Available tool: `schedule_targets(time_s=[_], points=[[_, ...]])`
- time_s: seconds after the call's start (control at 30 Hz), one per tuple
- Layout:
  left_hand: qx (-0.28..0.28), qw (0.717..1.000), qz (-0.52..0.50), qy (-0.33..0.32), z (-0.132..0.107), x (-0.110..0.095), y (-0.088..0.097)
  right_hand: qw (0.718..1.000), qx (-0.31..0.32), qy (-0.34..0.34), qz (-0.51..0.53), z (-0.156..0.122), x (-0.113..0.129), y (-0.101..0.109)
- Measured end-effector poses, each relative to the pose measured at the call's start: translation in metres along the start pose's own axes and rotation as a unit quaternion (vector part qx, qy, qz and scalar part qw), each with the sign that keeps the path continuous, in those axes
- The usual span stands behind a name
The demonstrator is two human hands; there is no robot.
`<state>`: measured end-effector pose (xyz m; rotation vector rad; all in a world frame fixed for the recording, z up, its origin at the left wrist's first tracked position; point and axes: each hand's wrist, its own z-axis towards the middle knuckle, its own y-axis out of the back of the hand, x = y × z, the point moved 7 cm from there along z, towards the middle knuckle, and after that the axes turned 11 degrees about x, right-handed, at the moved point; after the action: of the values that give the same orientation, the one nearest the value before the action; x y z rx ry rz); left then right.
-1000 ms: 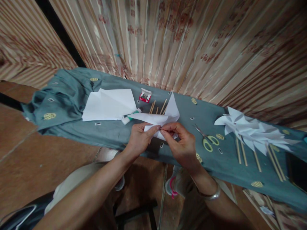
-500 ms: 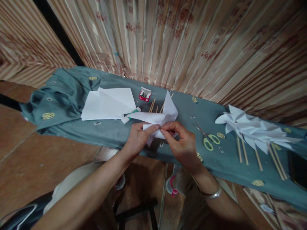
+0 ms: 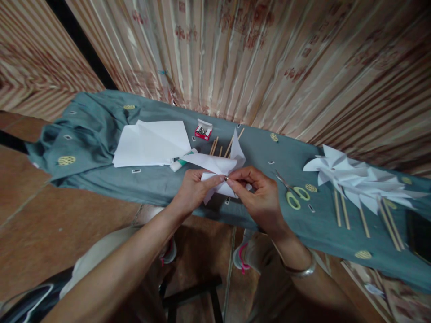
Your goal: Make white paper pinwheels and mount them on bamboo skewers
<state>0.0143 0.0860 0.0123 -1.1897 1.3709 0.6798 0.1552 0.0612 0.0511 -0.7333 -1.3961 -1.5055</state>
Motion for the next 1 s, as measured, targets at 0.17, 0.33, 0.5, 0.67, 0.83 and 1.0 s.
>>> schedule_targets(time_s=[0.17,0.33,0.5,0.67,0.83,1.0], points=[[0.013,1.0,0.01,0.002,0.0019,-0.0013,0.0008,0.999,0.0,-0.013,0.034,0.0014,-0.0015,-0.0007],[0.008,1.0,0.026,-0.006,0.0015,-0.0031,0.0021,0.999,-0.004,-0.013,0.042,0.0016,-0.0035,-0.0001],[0.001,0.999,0.048,-0.005,-0.0004,-0.0043,0.0016,1.0,0.005,-0.006,0.021,0.0012,-0.0014,-0.0011],[-0.009,0.998,0.065,0.015,-0.0016,-0.001,0.003,1.0,0.004,-0.002,0.012,-0.0002,0.0009,-0.002],[-0.011,0.997,0.076,0.005,-0.0014,-0.0013,0.0033,1.0,0.015,0.002,-0.002,0.0001,0.0015,-0.003],[-0.015,0.996,0.087,-0.011,-0.0009,-0.0037,0.0031,1.0,0.011,0.01,-0.015,0.0007,0.003,-0.0021]])
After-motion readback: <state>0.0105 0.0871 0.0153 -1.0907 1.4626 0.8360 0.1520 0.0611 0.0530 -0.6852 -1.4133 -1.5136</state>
